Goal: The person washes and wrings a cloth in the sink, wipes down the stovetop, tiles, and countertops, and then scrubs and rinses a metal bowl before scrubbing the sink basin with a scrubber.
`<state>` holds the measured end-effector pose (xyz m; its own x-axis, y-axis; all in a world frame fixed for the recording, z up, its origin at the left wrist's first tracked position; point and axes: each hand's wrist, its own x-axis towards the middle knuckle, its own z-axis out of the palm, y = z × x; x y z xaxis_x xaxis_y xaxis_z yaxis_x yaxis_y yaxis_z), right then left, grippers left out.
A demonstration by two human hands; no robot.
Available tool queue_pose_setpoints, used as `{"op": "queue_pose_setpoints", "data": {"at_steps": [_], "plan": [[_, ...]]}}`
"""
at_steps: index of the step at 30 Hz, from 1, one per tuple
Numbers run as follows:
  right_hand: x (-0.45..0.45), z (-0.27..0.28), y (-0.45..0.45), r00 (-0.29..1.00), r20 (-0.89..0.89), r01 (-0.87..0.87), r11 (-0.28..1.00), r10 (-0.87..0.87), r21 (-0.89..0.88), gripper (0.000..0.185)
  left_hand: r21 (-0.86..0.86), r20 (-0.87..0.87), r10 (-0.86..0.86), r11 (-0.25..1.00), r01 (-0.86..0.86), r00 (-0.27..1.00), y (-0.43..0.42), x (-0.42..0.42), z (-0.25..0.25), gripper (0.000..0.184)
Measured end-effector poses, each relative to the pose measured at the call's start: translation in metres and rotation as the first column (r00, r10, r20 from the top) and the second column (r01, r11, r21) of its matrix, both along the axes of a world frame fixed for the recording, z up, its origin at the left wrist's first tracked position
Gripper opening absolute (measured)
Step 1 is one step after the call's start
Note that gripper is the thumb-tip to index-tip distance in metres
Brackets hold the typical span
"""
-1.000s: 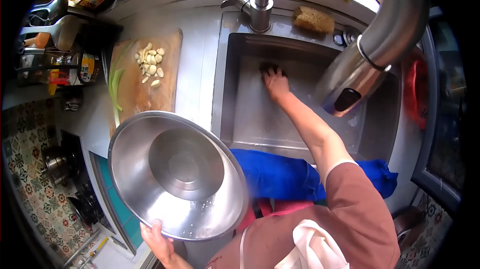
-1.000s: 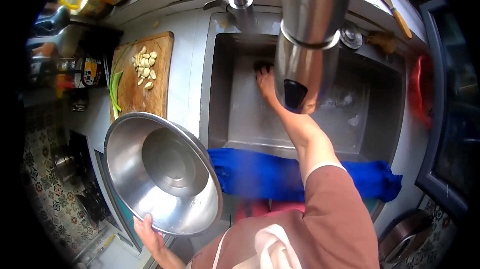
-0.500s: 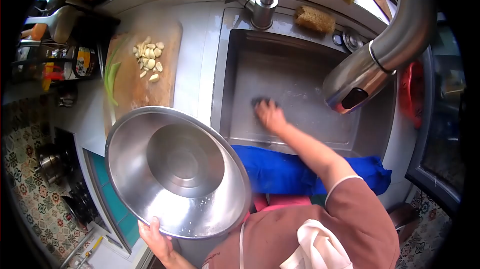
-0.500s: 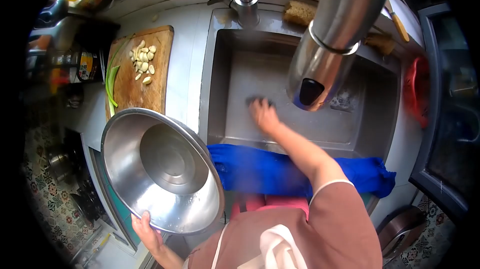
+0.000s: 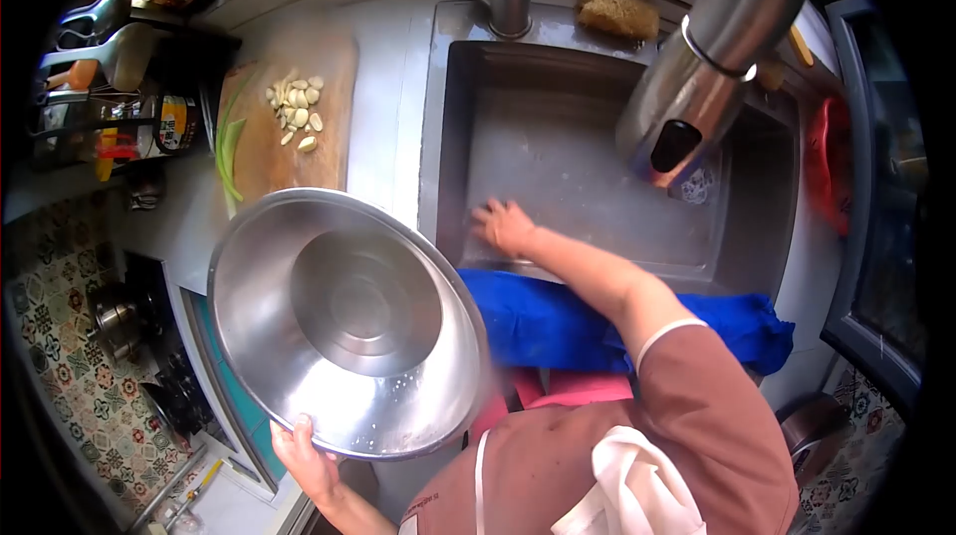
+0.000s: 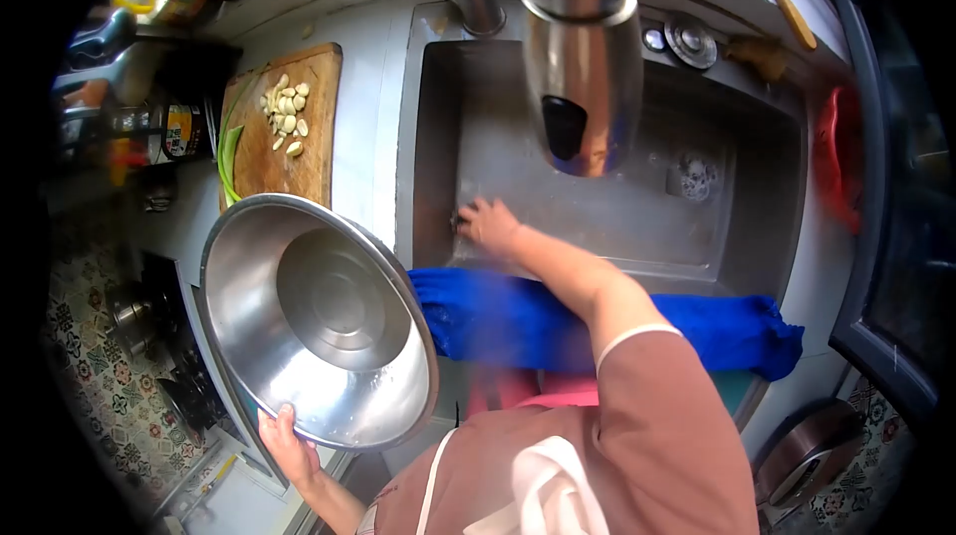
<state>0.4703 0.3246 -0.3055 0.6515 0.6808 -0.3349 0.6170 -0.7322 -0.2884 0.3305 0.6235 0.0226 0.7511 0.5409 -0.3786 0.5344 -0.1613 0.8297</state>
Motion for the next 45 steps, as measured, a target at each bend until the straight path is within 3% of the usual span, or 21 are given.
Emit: {"op": "queue_pose_setpoints", "data": {"at_steps": [1,3,5,8,10,13,14,17,22,26,28,29,32,34,35,36,38,39,40,42,45], "plan": [[0.016,-0.012,-0.006,0.993,0.100,0.061,0.998,-0.057,-0.033,0.040,0.019,-0.010,-0.003,1.000,0.003,1.000,0.001,-0.002,-0.001,0.039],[0.060,-0.020,-0.027,0.828,0.142,0.544,0.839,-0.542,0.034,0.041,0.023,0.013,0.028,0.999,-0.028,1.000,-0.010,-0.001,-0.003,0.039],[0.070,-0.030,-0.036,0.769,-0.036,0.635,0.756,-0.638,0.157,0.041,0.046,0.035,0.028,0.999,-0.029,0.999,-0.007,-0.004,-0.005,0.039],[0.030,-0.011,-0.006,0.898,0.136,0.425,0.904,-0.417,-0.034,0.042,0.022,0.046,-0.007,1.000,0.006,0.999,-0.005,-0.007,-0.022,0.040],[-0.008,-0.019,0.014,0.931,0.110,0.356,0.934,-0.349,-0.043,0.044,-0.022,-0.050,-0.085,0.996,0.084,0.995,-0.029,0.006,-0.009,0.042],[0.006,-0.002,-0.029,0.993,-0.020,0.120,0.992,-0.120,0.023,0.043,0.053,0.011,-0.108,0.993,0.107,0.994,-0.039,0.012,-0.008,0.041],[0.008,-0.005,-0.045,0.970,-0.037,0.240,0.970,-0.239,0.034,0.041,0.064,0.029,-0.115,0.992,0.113,0.993,-0.041,0.014,-0.011,0.041],[-0.016,-0.023,-0.121,0.820,-0.053,0.572,0.811,-0.570,0.124,0.040,0.061,-0.006,-0.158,0.986,0.158,0.987,-0.042,0.011,-0.010,0.037],[-0.069,-0.010,-0.282,0.378,0.027,0.912,0.367,-0.926,-0.184,0.043,0.061,-0.048,-0.182,0.981,0.184,0.982,-0.058,0.017,0.000,0.037],[-0.041,0.030,-0.233,0.635,-0.070,0.772,0.629,-0.769,0.086,0.033,0.094,-0.081,-0.199,0.974,0.206,0.977,-0.068,0.018,0.004,0.037],[-0.022,0.026,-0.157,0.852,-0.233,0.503,0.855,-0.468,0.123,0.027,0.101,-0.108,-0.246,0.961,0.257,0.963,-0.070,0.025,0.007,0.038],[-0.016,0.032,-0.119,0.921,-0.214,0.352,0.931,-0.327,0.094,0.023,0.096,-0.013,-0.277,0.956,0.277,0.961,-0.047,0.020,-0.010,0.041],[-0.031,-0.006,-0.041,0.996,-0.077,0.047,0.999,-0.046,0.016,0.016,0.078,0.023,-0.302,0.951,0.300,0.953,-0.095,0.029,-0.001,0.040],[-0.047,-0.019,-0.064,0.993,-0.115,-0.018,0.995,0.030,0.098,0.021,0.122,-0.038,-0.293,0.947,0.296,0.955,-0.087,0.030,-0.003,0.043],[-0.055,-0.010,-0.101,0.980,-0.195,0.073,0.989,-0.047,0.129,0.028,0.104,-0.010,-0.280,0.954,0.280,0.960,-0.094,0.031,-0.005,0.042],[-0.075,-0.048,-0.124,0.812,-0.437,0.486,0.863,-0.388,0.137,0.035,0.121,-0.009,-0.267,0.956,0.266,0.964,-0.089,0.032,-0.008,0.037],[-0.082,-0.006,-0.225,0.701,-0.521,0.494,0.858,-0.487,-0.138,0.031,0.132,-0.045,-0.284,0.949,0.288,0.958,-0.091,0.035,-0.006,0.032],[-0.099,-0.018,-0.279,0.836,-0.262,0.494,0.869,-0.482,-0.023,0.028,0.078,-0.037,-0.294,0.952,0.296,0.955,-0.073,0.034,-0.013,0.030],[-0.103,0.008,-0.326,0.898,-0.061,0.430,0.898,-0.436,-0.100,0.036,0.077,-0.041,-0.301,0.950,0.303,0.953,-0.078,0.036,-0.012,0.030],[-0.107,0.022,-0.370,0.709,0.043,0.687,0.675,-0.704,-0.270,0.045,0.081,-0.060,-0.322,0.942,0.326,0.945,-0.091,0.041,-0.007,0.029],[-0.108,0.049,-0.350,0.706,-0.086,0.697,0.711,-0.703,-0.092,0.044,0.091,-0.021,-0.346,0.934,0.347,0.938,-0.095,0.047,-0.015,0.030]]}}
